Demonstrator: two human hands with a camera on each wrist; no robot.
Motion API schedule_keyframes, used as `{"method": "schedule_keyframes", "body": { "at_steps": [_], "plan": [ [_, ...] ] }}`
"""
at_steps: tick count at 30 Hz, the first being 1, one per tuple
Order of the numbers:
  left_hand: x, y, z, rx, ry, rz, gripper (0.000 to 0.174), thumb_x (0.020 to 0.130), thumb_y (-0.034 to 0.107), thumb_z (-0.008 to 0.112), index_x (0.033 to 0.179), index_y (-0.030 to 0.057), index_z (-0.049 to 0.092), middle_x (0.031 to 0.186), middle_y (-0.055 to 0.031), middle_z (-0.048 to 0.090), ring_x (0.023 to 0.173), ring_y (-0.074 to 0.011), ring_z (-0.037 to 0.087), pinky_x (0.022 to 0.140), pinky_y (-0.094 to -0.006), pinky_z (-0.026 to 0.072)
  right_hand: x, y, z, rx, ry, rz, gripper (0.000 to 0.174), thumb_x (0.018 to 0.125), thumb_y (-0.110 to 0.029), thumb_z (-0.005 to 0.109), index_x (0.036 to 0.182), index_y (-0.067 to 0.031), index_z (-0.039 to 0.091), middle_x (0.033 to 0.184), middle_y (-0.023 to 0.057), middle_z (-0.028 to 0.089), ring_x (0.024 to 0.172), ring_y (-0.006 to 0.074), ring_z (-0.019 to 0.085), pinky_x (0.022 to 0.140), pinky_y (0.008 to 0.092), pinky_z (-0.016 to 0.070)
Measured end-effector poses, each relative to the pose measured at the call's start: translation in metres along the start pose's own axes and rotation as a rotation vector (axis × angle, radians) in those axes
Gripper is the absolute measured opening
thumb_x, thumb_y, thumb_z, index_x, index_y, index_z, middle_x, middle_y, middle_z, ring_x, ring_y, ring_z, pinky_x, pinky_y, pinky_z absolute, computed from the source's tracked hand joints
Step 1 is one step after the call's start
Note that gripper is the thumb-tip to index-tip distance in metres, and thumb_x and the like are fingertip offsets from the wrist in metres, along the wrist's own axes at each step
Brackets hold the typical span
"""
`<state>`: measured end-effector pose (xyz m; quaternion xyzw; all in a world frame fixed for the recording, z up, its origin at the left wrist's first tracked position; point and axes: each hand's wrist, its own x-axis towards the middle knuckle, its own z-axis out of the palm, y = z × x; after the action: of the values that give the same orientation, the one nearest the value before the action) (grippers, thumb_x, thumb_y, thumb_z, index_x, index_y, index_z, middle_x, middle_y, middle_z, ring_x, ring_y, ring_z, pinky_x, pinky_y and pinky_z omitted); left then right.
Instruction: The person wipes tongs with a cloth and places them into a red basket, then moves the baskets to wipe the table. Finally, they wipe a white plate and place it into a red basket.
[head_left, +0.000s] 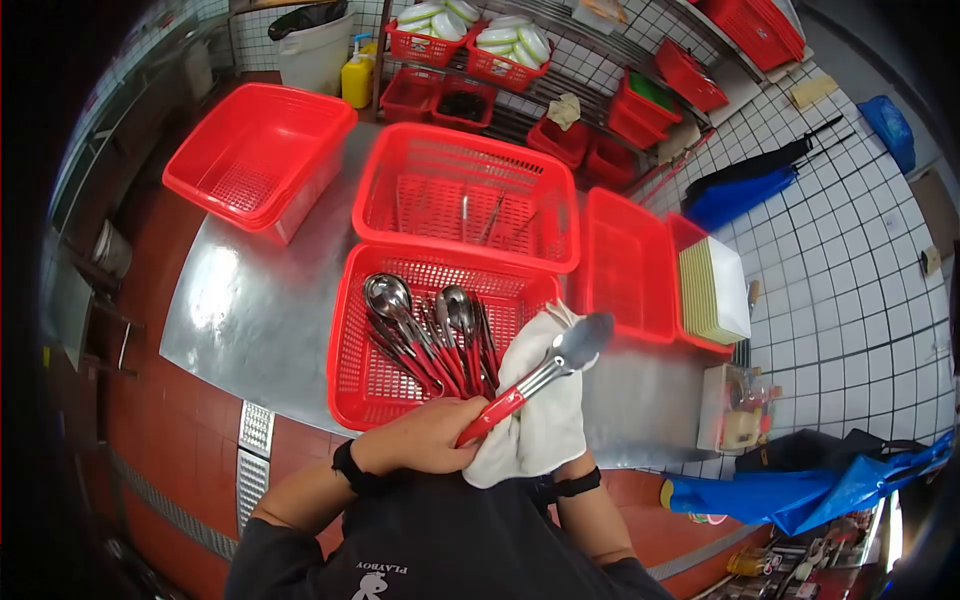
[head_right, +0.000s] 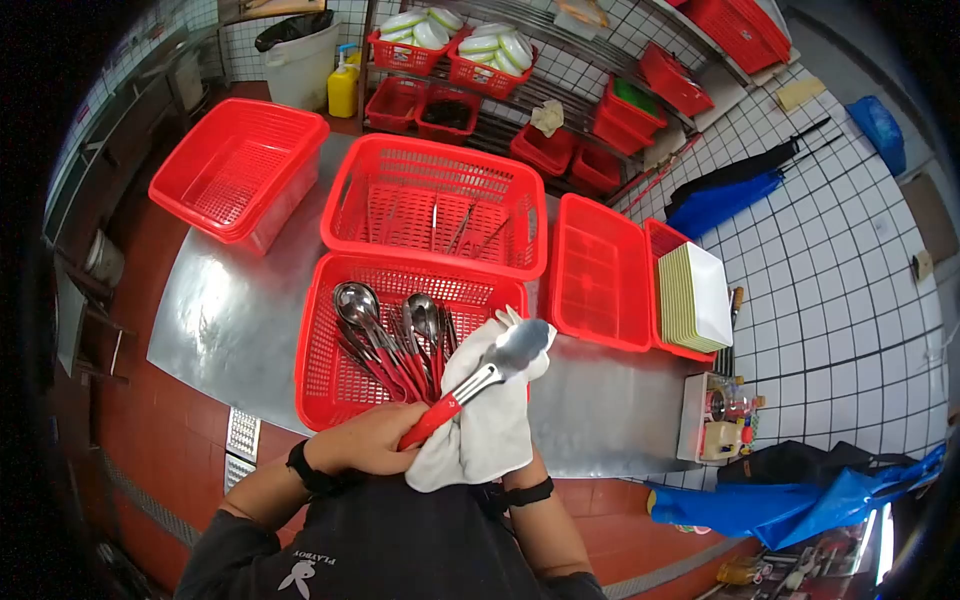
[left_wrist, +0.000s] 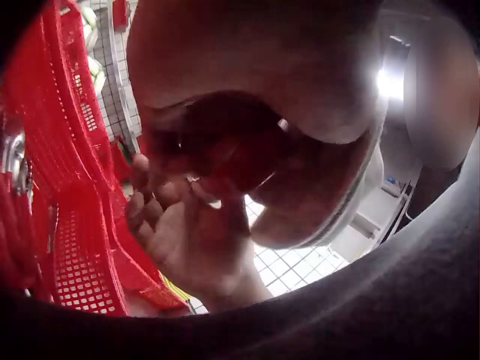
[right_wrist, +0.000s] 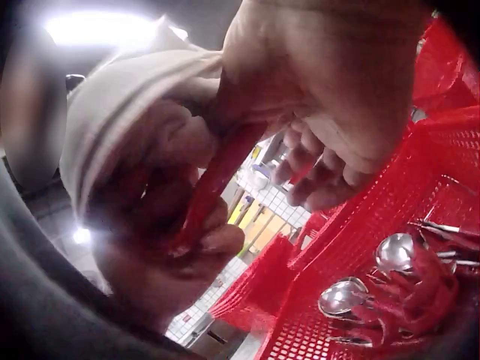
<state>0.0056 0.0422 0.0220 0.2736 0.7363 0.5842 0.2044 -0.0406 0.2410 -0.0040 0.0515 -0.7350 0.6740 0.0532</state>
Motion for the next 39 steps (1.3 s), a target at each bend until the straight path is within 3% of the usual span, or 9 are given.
{"method": "schedule_keyframes", "body": {
  "at_steps": [6, 11, 13, 14, 24, 29, 35, 37, 39],
  "plan": [
    [-0.009, -0.01, 0.003, 0.036, -0.052, -0.111, 0.027, 0.081, 0.016, 0.061, 0.101, 0.0001, 0.054, 0.081, -0.0165, 0.059, 0.076, -0.0348, 0.06, 0.07, -0.0439, 0.046, 0.004, 0.009, -0.02, 0.014, -0.016, 0.029, 0.024, 0.099, -0.024, 0.051, 0.117, -0.0087, 0.054, 0.103, 0.0031, 0.06, 0.093, 0.0163, 0.057, 0.078, 0.0319, 0.0486],
    [-0.026, -0.016, -0.002, 0.122, 0.024, -0.009, 0.022, 0.081, 0.015, 0.061, 0.096, 0.0011, 0.056, 0.086, -0.0165, 0.06, 0.084, -0.0334, 0.061, 0.072, -0.0414, 0.047, 0.027, 0.043, -0.086, -0.224, 0.298, -0.143, 0.027, 0.098, -0.026, 0.053, 0.119, -0.0096, 0.054, 0.107, 0.0037, 0.062, 0.098, 0.0176, 0.057, 0.082, 0.0331, 0.0475],
    [-0.037, -0.015, -0.006, -0.004, 0.12, -0.062, 0.023, 0.08, 0.014, 0.062, 0.099, 0.0018, 0.056, 0.086, -0.0163, 0.061, 0.083, -0.0341, 0.062, 0.072, -0.0415, 0.0474, 0.024, 0.059, -0.126, 0.066, 0.417, 0.006, 0.029, 0.097, -0.027, 0.054, 0.12, -0.01, 0.054, 0.108, 0.004, 0.062, 0.1, 0.0181, 0.057, 0.083, 0.0336, 0.047],
    [-0.042, -0.019, -0.009, 0.011, 0.14, -0.08, 0.027, 0.079, 0.012, 0.062, 0.104, 0.0015, 0.057, 0.083, -0.0133, 0.061, 0.079, -0.0283, 0.063, 0.07, -0.0389, 0.0476, 0.017, 0.061, -0.145, 0.898, 0.658, 0.45, 0.03, 0.098, -0.03, 0.053, 0.122, -0.0111, 0.056, 0.112, 0.0033, 0.063, 0.106, 0.019, 0.057, 0.087, 0.0345, 0.0459],
    [-0.04, -0.014, -0.021, -0.173, 0.314, -0.115, 0.032, 0.08, 0.004, 0.059, 0.111, -0.0007, 0.054, 0.083, -0.004, 0.053, 0.075, -0.012, 0.053, 0.068, -0.029, 0.0441, -0.013, 0.049, -0.189, 0.644, 0.443, 0.202, 0.025, 0.098, -0.033, 0.053, 0.11, -0.0132, 0.062, 0.108, 0.0052, 0.066, 0.102, 0.0219, 0.058, 0.09, 0.0397, 0.0431],
    [-0.024, 0.001, -0.02, -0.328, 0.311, -0.143, 0.028, 0.081, 0.002, 0.059, 0.108, 0.0019, 0.053, 0.085, 0.0029, 0.047, 0.079, -0.0077, 0.048, 0.071, -0.0251, 0.0415, -0.027, 0.015, -0.169, 0.304, -0.004, 0.159, 0.022, 0.095, -0.026, 0.051, 0.105, -0.0093, 0.061, 0.109, 0.0106, 0.064, 0.097, 0.0235, 0.058, 0.091, 0.043, 0.0435],
    [-0.022, -0.006, -0.017, -0.379, 0.315, -0.122, 0.039, 0.084, 0.0, 0.057, 0.123, -0.0002, 0.052, 0.092, 0.0012, 0.054, 0.084, -0.0068, 0.051, 0.075, -0.0258, 0.0445, -0.011, -0.064, -0.136, 0.859, -0.259, 0.289, 0.031, 0.098, -0.033, 0.047, 0.115, -0.0076, 0.053, 0.111, 0.0089, 0.062, 0.086, 0.0209, 0.06, 0.076, 0.0392, 0.0485],
    [-0.02, -0.006, -0.013, -0.467, 0.359, -0.151, 0.04, 0.085, 0.0, 0.057, 0.124, -0.0001, 0.051, 0.092, 0.0013, 0.053, 0.084, -0.0064, 0.051, 0.074, -0.025, 0.0443, -0.011, -0.075, -0.13, 1.03, -0.195, 0.419, 0.035, 0.099, -0.036, 0.045, 0.118, -0.007, 0.051, 0.111, 0.0083, 0.061, 0.082, 0.0201, 0.061, 0.071, 0.0379, 0.0502],
    [-0.019, -0.007, -0.013, -0.482, 0.361, -0.172, 0.039, 0.083, -0.001, 0.057, 0.122, 0.0008, 0.051, 0.091, 0.0028, 0.049, 0.083, -0.0061, 0.049, 0.074, -0.0236, 0.0423, -0.026, -0.063, -0.124, 1.064, 0.29, 0.432, 0.034, 0.099, -0.036, 0.044, 0.116, -0.0076, 0.049, 0.106, 0.0075, 0.06, 0.073, 0.0189, 0.06, 0.064, 0.0351, 0.0503]
  ]
}}
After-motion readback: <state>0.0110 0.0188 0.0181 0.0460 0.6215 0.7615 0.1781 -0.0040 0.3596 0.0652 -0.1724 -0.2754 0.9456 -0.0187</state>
